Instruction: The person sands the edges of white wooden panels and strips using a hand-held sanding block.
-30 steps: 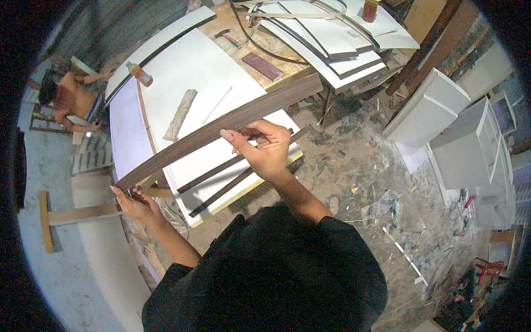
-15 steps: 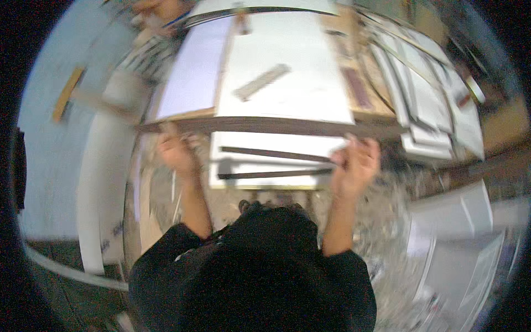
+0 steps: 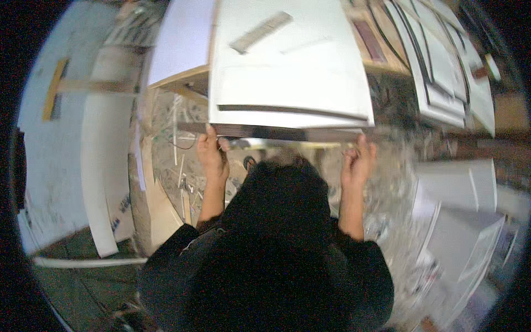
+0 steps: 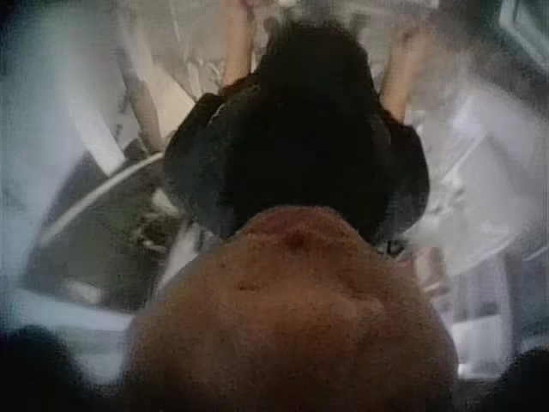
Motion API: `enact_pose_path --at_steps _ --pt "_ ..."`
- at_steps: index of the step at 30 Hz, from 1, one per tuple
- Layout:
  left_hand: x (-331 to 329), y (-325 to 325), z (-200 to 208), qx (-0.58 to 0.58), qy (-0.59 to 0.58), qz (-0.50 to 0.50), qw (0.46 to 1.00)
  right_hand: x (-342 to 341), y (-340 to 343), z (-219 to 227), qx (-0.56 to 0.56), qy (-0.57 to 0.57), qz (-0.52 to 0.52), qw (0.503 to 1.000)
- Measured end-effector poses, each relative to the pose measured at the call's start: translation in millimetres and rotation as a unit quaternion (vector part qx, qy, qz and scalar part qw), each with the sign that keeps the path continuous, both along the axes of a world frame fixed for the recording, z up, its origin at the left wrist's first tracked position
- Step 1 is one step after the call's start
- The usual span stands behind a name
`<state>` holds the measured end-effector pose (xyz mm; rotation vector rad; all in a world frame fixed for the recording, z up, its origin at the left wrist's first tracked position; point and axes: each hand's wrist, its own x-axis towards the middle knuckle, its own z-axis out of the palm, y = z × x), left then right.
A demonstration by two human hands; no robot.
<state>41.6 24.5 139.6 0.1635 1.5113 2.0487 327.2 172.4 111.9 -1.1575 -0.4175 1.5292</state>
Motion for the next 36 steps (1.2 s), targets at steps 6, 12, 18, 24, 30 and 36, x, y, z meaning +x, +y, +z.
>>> enact_pose_path --at_steps 6,12,18,24,30,36 --pt "31 -25 -55 -0.104 -0.097 0.030 0.989 17 -39 -42 -0.098 -0.003 -0.063 0.993" --pt "32 -38 -99 -0.144 -0.135 0.061 0.978 8 -45 -62 -0.132 -0.085 -0.022 0.987" --pt "34 -26 -127 -0.158 -0.148 0.137 0.967 -8 -34 -96 -0.053 -0.106 -0.032 0.992" --pt "27 -21 -122 -0.160 -0.168 0.163 0.959 -15 -23 -121 -0.046 -0.128 -0.032 0.990" --pt "24 -22 -133 -0.139 -0.213 0.227 0.940 -25 -22 -122 -0.053 -0.133 -0.036 0.989" --pt "21 -24 -149 -0.105 -0.242 0.226 0.938 -27 -22 -125 -0.044 -0.128 -0.043 0.990"
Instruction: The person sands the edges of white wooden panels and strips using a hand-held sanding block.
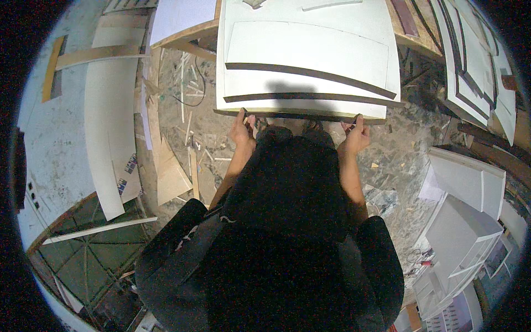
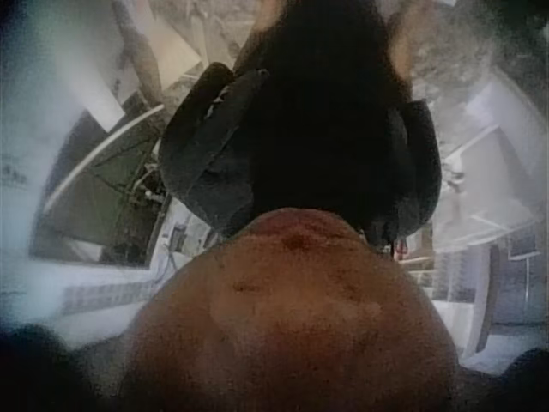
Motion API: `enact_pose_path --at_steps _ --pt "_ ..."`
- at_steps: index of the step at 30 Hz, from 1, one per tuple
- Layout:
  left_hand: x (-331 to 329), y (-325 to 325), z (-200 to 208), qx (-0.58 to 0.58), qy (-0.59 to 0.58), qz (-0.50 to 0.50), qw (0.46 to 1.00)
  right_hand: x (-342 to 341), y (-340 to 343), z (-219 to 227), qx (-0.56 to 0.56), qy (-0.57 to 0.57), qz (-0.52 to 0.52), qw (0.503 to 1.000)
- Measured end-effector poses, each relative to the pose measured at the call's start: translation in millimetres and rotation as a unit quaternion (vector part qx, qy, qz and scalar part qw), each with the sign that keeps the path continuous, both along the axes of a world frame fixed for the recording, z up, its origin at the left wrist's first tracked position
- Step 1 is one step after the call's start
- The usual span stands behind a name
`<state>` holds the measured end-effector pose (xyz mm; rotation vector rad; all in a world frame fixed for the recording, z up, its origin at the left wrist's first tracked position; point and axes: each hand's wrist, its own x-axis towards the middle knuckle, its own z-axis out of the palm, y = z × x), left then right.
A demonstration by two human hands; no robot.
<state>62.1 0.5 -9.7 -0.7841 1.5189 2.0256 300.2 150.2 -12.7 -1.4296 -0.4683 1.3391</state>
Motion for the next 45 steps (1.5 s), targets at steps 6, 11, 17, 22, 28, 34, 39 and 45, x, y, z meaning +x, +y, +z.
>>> enact_pose_path --at_steps 6,11,17,22,28,34,39,45 --pt "-3 13 24 -0.068 0.031 0.012 0.997 2 7 -4 -0.011 -0.020 -0.024 0.999" --pt "-4 3 13 0.009 0.076 -0.049 0.996 10 7 -22 -0.052 -0.065 -0.015 0.996" --pt "-12 1 0 -0.097 0.057 -0.031 0.993 5 10 -6 -0.049 0.022 -0.070 0.996" --pt "-12 2 3 -0.098 0.066 -0.049 0.992 6 14 -17 -0.061 -0.003 -0.070 0.996" --pt "-19 -1 -5 -0.110 0.048 -0.054 0.991 5 12 -23 -0.033 0.040 -0.083 0.995" --pt "-21 1 -8 -0.098 0.030 -0.055 0.993 7 12 -23 -0.027 0.048 -0.075 0.996" --pt "-20 -2 0 -0.082 0.023 -0.050 0.995 3 16 -33 -0.028 0.073 -0.104 0.992" --pt "-22 0 -5 -0.062 0.004 -0.042 0.997 6 18 -24 -0.041 0.084 -0.083 0.992"
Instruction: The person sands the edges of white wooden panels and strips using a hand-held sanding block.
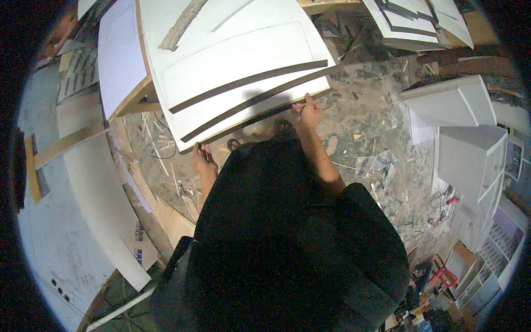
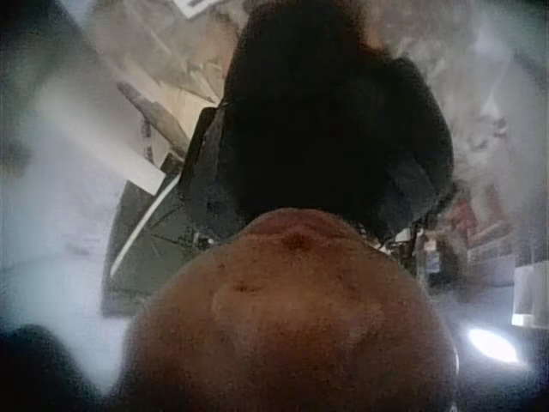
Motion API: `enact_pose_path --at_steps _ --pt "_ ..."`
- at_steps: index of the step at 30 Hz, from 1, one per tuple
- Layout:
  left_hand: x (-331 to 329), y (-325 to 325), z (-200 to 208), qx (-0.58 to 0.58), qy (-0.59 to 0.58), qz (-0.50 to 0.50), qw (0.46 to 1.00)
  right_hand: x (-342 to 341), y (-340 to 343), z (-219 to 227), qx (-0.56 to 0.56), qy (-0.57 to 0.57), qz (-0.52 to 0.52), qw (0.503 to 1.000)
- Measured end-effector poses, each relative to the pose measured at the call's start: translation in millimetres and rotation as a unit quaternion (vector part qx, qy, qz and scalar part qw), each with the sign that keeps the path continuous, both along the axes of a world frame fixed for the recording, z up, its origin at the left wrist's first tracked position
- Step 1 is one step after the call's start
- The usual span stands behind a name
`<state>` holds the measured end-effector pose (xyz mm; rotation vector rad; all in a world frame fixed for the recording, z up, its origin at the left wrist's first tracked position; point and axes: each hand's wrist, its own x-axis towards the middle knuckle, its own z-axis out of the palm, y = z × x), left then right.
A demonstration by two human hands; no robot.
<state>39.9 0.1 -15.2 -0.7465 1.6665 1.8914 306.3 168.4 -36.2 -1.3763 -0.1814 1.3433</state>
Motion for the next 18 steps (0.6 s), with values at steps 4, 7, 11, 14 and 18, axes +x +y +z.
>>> enact_pose_path --at_steps 4,7,11,14,18 --pt "1 -3 1 -0.001 -0.016 0.009 1.000 0 2 6 -0.028 -0.004 0.019 0.999" --pt "2 2 6 -0.007 -0.023 0.012 1.000 1 3 3 -0.037 -0.001 0.000 0.999" --pt "1 5 6 -0.032 -0.025 0.035 0.999 1 4 -5 -0.010 0.001 -0.005 1.000" --pt "3 4 6 -0.012 0.004 0.032 0.999 -1 4 7 -0.032 -0.004 -0.008 0.999" --pt "2 2 -1 0.002 -0.006 0.023 1.000 6 8 -14 -0.013 0.002 0.006 1.000"
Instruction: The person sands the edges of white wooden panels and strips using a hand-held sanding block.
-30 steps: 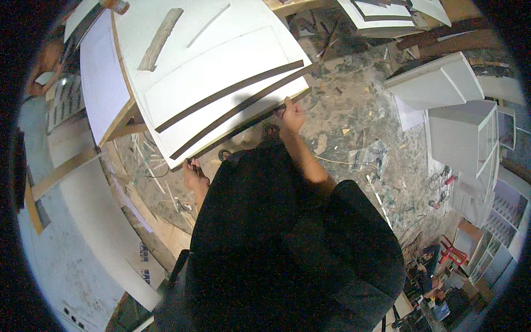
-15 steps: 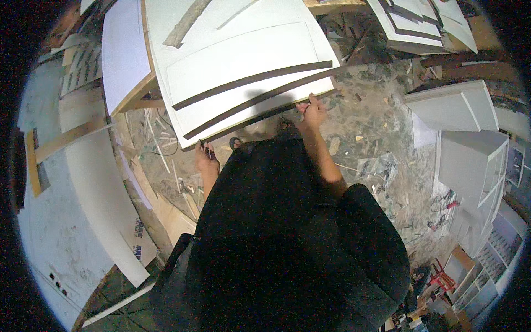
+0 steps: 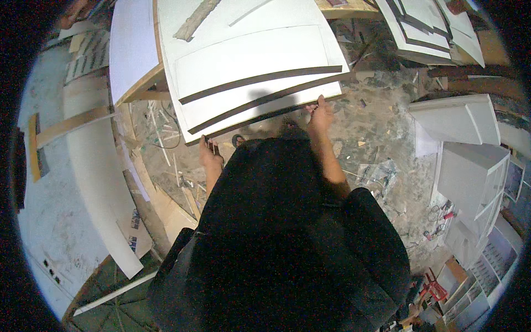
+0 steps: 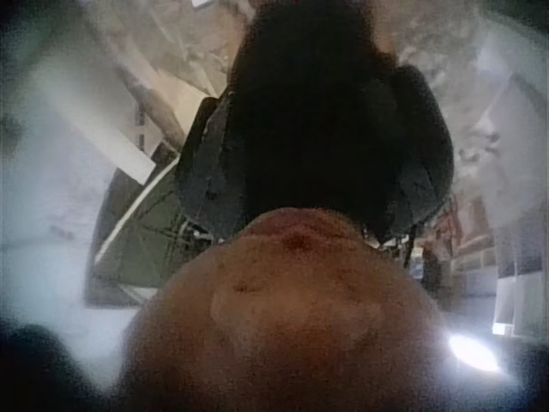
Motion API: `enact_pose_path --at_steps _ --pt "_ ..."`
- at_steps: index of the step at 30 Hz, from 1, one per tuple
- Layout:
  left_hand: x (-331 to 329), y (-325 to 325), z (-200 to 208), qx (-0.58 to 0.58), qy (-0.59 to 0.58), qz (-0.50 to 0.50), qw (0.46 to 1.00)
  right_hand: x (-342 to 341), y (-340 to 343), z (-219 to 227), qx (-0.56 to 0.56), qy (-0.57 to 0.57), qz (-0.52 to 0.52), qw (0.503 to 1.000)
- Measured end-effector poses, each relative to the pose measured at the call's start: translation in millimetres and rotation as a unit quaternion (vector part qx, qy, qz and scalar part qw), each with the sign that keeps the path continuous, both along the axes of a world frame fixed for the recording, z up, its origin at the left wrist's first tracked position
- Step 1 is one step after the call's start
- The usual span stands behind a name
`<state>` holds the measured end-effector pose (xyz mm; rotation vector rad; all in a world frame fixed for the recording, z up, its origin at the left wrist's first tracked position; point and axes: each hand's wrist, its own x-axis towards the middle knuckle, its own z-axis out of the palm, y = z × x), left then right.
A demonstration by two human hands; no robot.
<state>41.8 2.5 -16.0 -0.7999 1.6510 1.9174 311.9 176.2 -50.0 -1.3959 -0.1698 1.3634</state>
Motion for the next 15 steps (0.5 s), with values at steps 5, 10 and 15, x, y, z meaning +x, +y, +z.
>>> enact_pose_path --at_steps 5,10,15 --pt "0 4 2 -0.042 0.004 0.002 0.999 0 -2 7 -0.001 -0.009 0.005 1.000" --pt "5 6 11 -0.058 0.007 0.006 0.998 2 -1 4 0.023 -0.018 -0.012 1.000" --pt "-1 -1 -2 -0.014 0.014 0.010 1.000 -5 2 22 -0.017 -0.019 -0.050 0.998"
